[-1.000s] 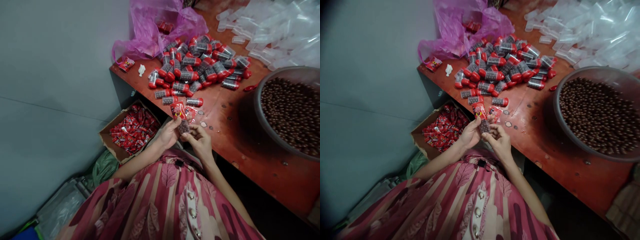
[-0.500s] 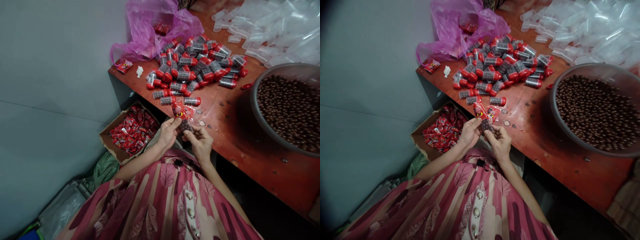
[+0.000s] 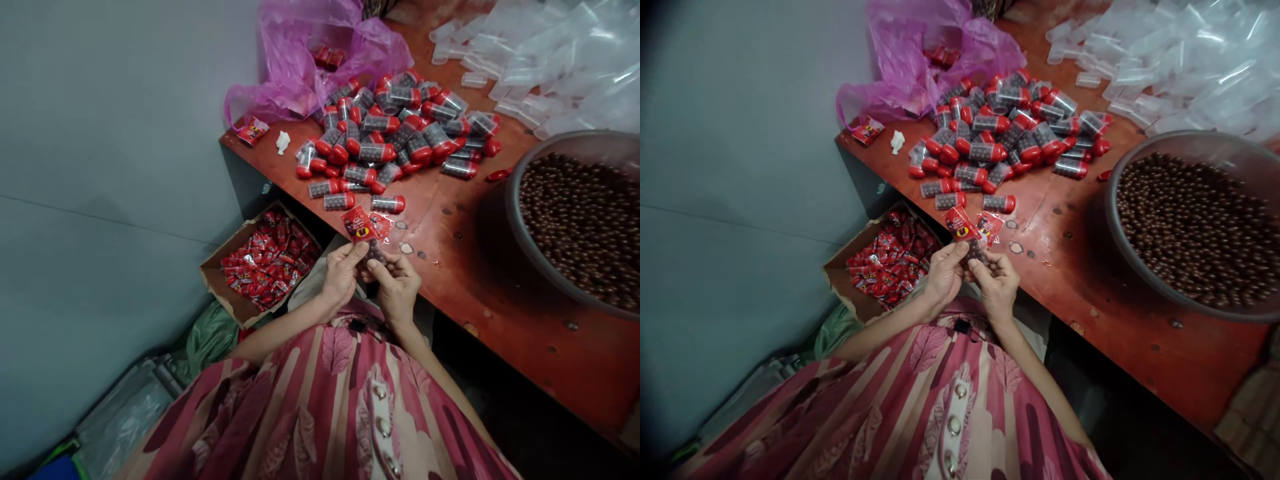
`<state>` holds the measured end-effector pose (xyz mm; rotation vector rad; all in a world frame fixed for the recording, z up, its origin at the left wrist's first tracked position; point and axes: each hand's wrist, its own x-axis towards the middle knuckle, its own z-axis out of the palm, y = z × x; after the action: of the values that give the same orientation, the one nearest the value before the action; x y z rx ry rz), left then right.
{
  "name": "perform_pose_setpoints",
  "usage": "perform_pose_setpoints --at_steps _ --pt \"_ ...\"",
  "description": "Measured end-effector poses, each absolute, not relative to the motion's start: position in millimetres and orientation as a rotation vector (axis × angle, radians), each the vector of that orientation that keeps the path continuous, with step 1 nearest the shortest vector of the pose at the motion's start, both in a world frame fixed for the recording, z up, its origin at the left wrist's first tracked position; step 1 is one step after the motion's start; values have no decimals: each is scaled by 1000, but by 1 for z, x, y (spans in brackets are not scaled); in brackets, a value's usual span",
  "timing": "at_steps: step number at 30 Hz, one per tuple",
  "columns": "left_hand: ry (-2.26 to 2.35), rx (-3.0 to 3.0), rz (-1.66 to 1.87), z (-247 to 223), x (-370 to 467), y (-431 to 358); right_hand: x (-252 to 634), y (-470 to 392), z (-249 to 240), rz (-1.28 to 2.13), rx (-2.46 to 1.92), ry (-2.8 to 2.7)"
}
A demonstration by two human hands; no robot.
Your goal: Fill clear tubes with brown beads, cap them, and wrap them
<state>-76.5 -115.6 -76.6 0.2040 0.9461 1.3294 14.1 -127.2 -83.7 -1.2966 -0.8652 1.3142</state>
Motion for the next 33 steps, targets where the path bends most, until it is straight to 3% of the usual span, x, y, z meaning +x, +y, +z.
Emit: perform_pose_setpoints --at_steps 22,33 --pt "841 235 1141 -77 -108 -121 13 -127 -74 1591 -1104 -967" --pt "811 236 1246 -74 -102 -121 10 -118 -79 1518 -1158 -971"
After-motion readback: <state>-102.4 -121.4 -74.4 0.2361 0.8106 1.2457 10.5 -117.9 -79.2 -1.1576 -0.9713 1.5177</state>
